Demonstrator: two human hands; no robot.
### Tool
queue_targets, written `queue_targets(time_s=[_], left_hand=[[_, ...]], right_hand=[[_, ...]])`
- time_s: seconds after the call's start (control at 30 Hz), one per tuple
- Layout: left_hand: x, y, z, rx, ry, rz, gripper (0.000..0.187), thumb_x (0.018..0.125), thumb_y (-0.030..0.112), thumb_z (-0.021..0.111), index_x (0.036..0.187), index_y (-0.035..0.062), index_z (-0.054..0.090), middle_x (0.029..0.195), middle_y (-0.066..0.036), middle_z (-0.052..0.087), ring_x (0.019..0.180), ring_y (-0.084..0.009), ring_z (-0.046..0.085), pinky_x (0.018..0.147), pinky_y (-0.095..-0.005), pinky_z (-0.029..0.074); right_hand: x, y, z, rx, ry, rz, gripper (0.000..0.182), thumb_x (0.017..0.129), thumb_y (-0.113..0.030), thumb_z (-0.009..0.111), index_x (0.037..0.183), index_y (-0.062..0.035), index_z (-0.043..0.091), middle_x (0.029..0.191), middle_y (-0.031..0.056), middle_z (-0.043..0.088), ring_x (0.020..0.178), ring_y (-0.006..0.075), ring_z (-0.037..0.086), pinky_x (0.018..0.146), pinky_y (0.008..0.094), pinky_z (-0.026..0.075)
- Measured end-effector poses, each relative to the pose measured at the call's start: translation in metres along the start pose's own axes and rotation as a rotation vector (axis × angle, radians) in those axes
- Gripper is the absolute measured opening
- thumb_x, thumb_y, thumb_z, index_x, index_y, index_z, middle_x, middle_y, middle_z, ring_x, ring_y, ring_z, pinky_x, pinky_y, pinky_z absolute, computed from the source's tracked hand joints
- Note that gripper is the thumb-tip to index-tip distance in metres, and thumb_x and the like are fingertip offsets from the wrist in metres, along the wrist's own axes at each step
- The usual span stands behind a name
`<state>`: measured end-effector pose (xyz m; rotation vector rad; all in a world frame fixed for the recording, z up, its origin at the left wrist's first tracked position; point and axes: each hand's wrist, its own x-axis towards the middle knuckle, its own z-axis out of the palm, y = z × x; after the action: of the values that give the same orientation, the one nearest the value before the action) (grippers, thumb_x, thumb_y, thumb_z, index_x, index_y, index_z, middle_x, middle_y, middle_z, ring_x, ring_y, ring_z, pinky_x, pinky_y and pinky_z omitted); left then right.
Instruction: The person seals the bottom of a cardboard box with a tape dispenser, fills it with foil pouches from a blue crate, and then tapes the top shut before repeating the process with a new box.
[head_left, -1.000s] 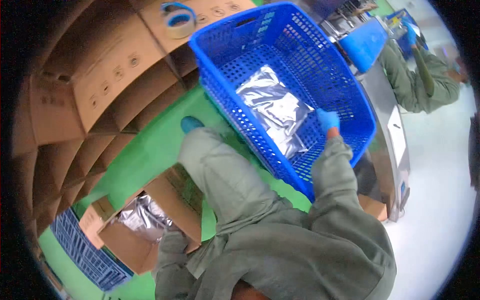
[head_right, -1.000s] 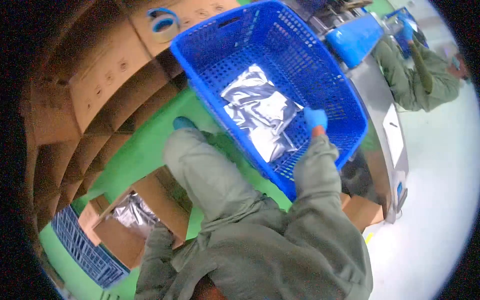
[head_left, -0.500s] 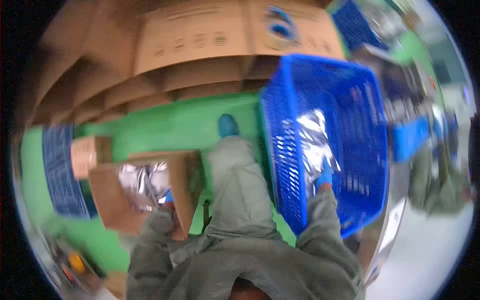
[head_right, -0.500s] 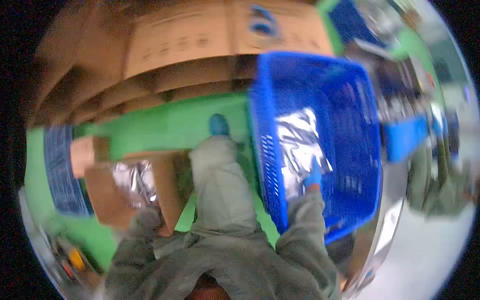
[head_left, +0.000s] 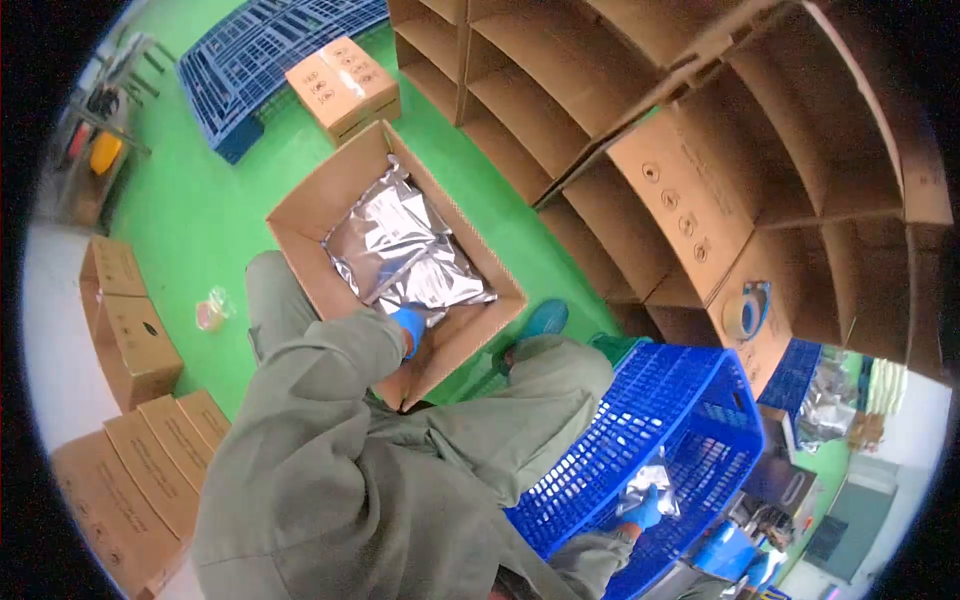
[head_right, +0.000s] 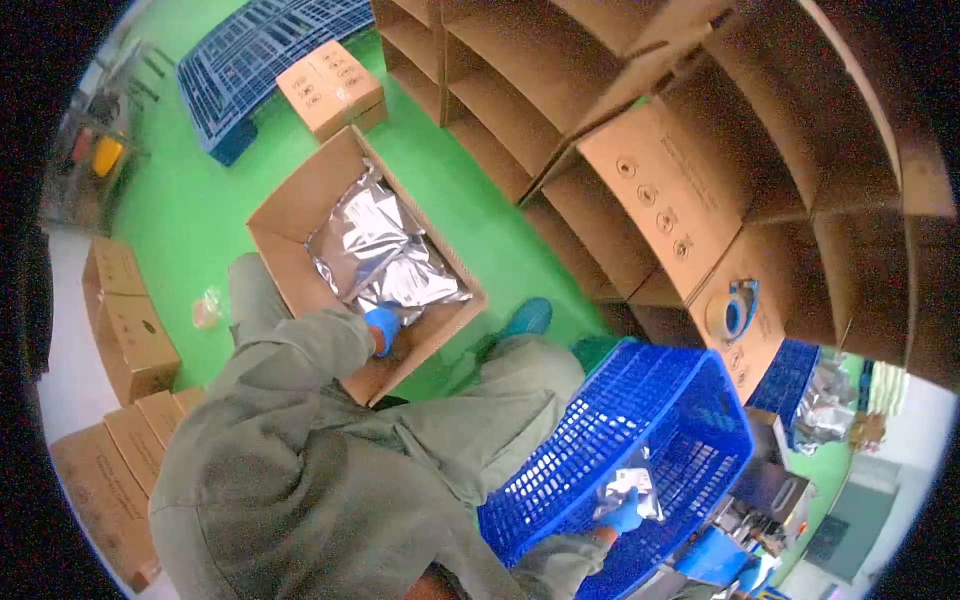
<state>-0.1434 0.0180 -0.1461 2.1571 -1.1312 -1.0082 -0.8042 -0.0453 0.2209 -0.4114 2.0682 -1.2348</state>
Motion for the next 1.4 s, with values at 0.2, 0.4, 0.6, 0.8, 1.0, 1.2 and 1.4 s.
queue_targets(time_s=[0.2,0.4,0.6,0.8,1.0,1.2,1.4], left_hand=[[-0.049,0.076,-0.081,0.478,-0.505,0.3,0.031,0.086,0.034,0.06,0.101,0.0113,0.075,0.105,-0.017,0.071,0.091,-0.0344,0.069,0.078,-0.0467,0.053],[-0.09,0.175,-0.116,0.842,-0.863,0.34,0.038,0.091,0.043,0.056,0.113,0.0158,0.073,0.116,-0.007,0.07,0.096,-0.0295,0.067,0.087,-0.0451,0.052],[-0.09,0.197,-0.143,0.884,-0.905,0.348,0.038,0.087,0.04,0.057,0.106,0.0126,0.074,0.108,-0.014,0.071,0.095,-0.0347,0.068,0.083,-0.0467,0.053],[-0.161,0.307,-0.296,0.828,-0.69,0.384,0.034,0.085,0.035,0.057,0.097,0.0075,0.073,0.097,-0.021,0.071,0.092,-0.039,0.068,0.078,-0.0484,0.053],[-0.224,0.303,-0.391,0.492,0.159,0.482,0.025,0.087,0.02,0.063,0.105,0.0038,0.067,0.09,-0.018,0.067,0.086,-0.0379,0.065,0.082,-0.0467,0.052],[-0.171,0.292,-0.393,0.331,0.158,0.521,0.059,0.083,0.022,0.073,0.135,0.0054,0.052,0.13,-0.018,0.056,0.12,-0.034,0.054,0.101,-0.0428,0.044],[-0.084,0.284,-0.281,0.784,-0.373,0.689,0.098,0.068,0.038,0.085,0.147,0.0044,0.038,0.149,-0.025,0.04,0.138,-0.0353,0.04,0.114,-0.0429,0.034]], right_hand=[[-0.054,-0.082,0.007,-0.256,0.066,-0.58,0.04,0.08,-0.011,0.076,0.113,0.0051,0.063,0.092,0.0093,0.068,0.064,0.0155,0.059,0.05,0.0301,0.047],[-0.024,-0.133,-0.029,-0.393,-0.053,-0.745,0.059,0.079,-0.007,0.071,0.132,0.0077,0.05,0.124,0.0189,0.061,0.091,0.0262,0.064,0.077,0.0359,0.054],[-0.23,-0.276,0.074,-0.613,-0.126,-1.06,0.066,0.083,-0.019,0.074,0.137,0.0086,0.047,0.128,0.0211,0.06,0.112,0.0293,0.059,0.101,0.0396,0.044],[-0.352,-0.306,0.169,-0.441,-0.176,-1.473,0.06,0.081,-0.015,0.081,0.129,0.0063,0.052,0.127,0.0169,0.061,0.113,0.0236,0.058,0.103,0.0365,0.043],[-0.437,-0.269,0.281,-0.456,-1.012,-1.53,0.044,0.08,-0.009,0.072,0.121,-0.0115,0.058,0.097,0.0186,0.067,0.09,0.032,0.07,0.077,0.0388,0.053],[-0.413,-0.114,0.368,-0.74,-1.15,-1.496,0.036,0.08,-0.016,0.07,0.113,-0.0081,0.06,0.1,0.0213,0.063,0.095,0.0398,0.061,0.08,0.049,0.05],[-0.302,-0.145,0.25,-0.516,-0.4,-1.351,0.026,0.078,-0.004,0.06,0.104,-0.0046,0.062,0.099,0.0197,0.063,0.095,0.0381,0.061,0.081,0.047,0.05]])
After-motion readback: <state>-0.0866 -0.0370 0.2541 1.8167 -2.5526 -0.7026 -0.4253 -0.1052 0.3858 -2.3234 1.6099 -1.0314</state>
